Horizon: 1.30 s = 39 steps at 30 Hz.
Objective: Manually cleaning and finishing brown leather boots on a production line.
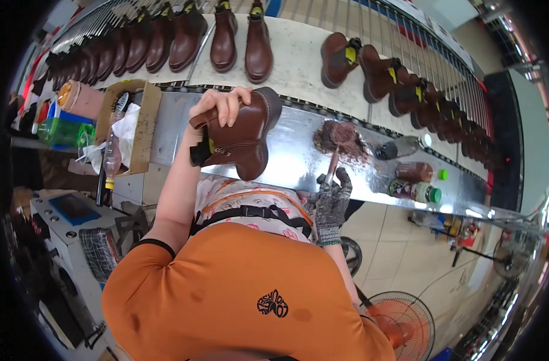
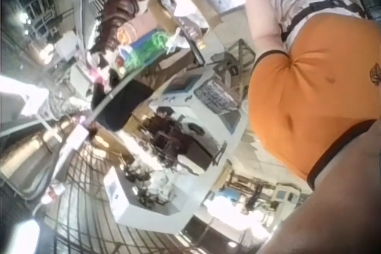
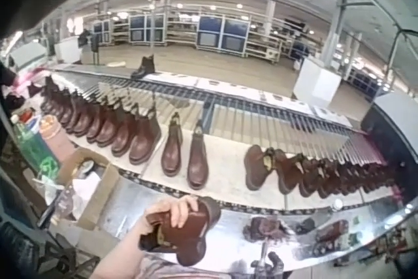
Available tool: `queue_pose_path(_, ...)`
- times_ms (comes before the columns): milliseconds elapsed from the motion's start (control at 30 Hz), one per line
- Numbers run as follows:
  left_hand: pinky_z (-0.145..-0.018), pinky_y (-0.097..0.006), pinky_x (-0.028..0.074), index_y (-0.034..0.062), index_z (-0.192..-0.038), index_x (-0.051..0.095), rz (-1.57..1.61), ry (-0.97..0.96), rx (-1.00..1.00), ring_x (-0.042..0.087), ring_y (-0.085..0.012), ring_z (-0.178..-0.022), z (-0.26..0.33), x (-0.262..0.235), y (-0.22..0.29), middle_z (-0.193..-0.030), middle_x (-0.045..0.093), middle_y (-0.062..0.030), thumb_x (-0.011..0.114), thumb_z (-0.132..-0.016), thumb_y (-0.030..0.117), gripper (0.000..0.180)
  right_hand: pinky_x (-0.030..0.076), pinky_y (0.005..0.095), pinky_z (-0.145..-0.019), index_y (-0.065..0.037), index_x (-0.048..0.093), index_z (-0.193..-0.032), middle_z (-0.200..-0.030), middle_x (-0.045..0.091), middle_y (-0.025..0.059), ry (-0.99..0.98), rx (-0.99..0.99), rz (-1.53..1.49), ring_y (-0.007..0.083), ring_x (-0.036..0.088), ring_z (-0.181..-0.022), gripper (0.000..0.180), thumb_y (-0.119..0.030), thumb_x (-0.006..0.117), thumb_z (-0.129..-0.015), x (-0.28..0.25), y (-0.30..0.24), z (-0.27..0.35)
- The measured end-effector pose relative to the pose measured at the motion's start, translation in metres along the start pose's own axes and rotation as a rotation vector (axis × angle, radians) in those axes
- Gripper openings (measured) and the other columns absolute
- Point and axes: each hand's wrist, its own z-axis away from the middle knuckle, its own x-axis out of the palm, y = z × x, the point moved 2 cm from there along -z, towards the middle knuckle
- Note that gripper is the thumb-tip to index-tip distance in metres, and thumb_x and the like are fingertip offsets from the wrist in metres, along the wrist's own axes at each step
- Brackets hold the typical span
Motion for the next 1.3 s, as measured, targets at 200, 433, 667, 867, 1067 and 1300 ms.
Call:
queue_pose_path(200,-0.089,-0.036,0.034,0.0047,-0.05,0.058,-0.029,-0.093,-0.001,0.051,-0.0218,-0.077,0.003,0.007,0.0,-0.052,0.054,-0.0065,0.048,-0.087,0.035,0.048,0.049,0.0266,-0.052,-0.002,0.054,-0.106,-0.1,0.058,0.0116,-0.108,0.067,-0.004,0.0136,0.059,-0.064,0.023,-0.006,0.059,-0.085,-0.022,-0.005,-0.003)
queue_pose_path(433,-0.09,-0.037,0.032,0.0053,-0.05,0.058,0.011,-0.095,-0.049,0.05,-0.0239,-0.086,0.007,0.012,0.001,-0.055,0.055,-0.007,0.052,-0.083,0.037,0.046,0.051,0.029,-0.068,-0.004,0.059,-0.114,-0.109,0.062,0.0077,-0.527,-0.107,0.523,0.0155,0.062,-0.083,0.031,-0.007,0.062,-0.083,0.031,-0.106,0.006)
queue_pose_path(667,-0.091,-0.038,0.031,0.0054,-0.051,0.058,-0.002,-0.148,-0.048,0.049,-0.0243,-0.089,0.002,0.013,0.002,-0.056,0.055,-0.0068,0.051,-0.084,0.037,0.047,0.046,0.0364,-0.079,-0.01,0.066,-0.104,-0.1,0.065,0.0106,-0.713,-0.835,1.049,0.0291,0.061,-0.092,0.043,-0.042,0.06,-0.076,0.069,-0.15,0.008)
queue_pose_path(867,-0.092,-0.038,0.03,0.0057,-0.054,0.06,0.014,-0.214,-0.041,0.048,-0.0245,-0.091,0.002,0.009,0.001,-0.059,0.056,-0.0067,0.05,-0.087,0.04,0.048,0.046,0.0388,-0.079,-0.013,0.066,-0.105,-0.101,0.064,0.0102,-0.719,-0.821,1.117,0.0321,0.06,-0.092,0.044,-0.043,0.061,-0.072,0.076,-0.152,0.006)
queue_pose_path(1067,-0.093,-0.038,0.029,0.0063,-0.054,0.06,0.02,-0.212,-0.057,0.048,-0.0248,-0.092,0.002,0.012,0.002,-0.059,0.056,-0.0068,0.051,-0.087,0.042,0.049,0.046,0.0384,-0.076,-0.018,0.065,-0.107,-0.1,0.061,0.0093,-0.746,-0.8,1.087,0.0303,0.058,-0.091,0.041,-0.041,0.065,-0.073,0.079,-0.153,0.006)
queue_pose_path(1300,-0.094,-0.038,0.028,0.0054,-0.055,0.06,0.011,-0.221,-0.064,0.049,-0.0246,-0.093,0.001,0.012,0.0,-0.059,0.056,-0.0069,0.051,-0.087,0.042,0.05,0.046,0.0374,-0.072,-0.02,0.064,-0.106,-0.097,0.06,0.0076,-0.769,-0.808,1.076,0.0287,0.058,-0.086,0.038,-0.039,0.067,-0.073,0.079,-0.154,0.003)
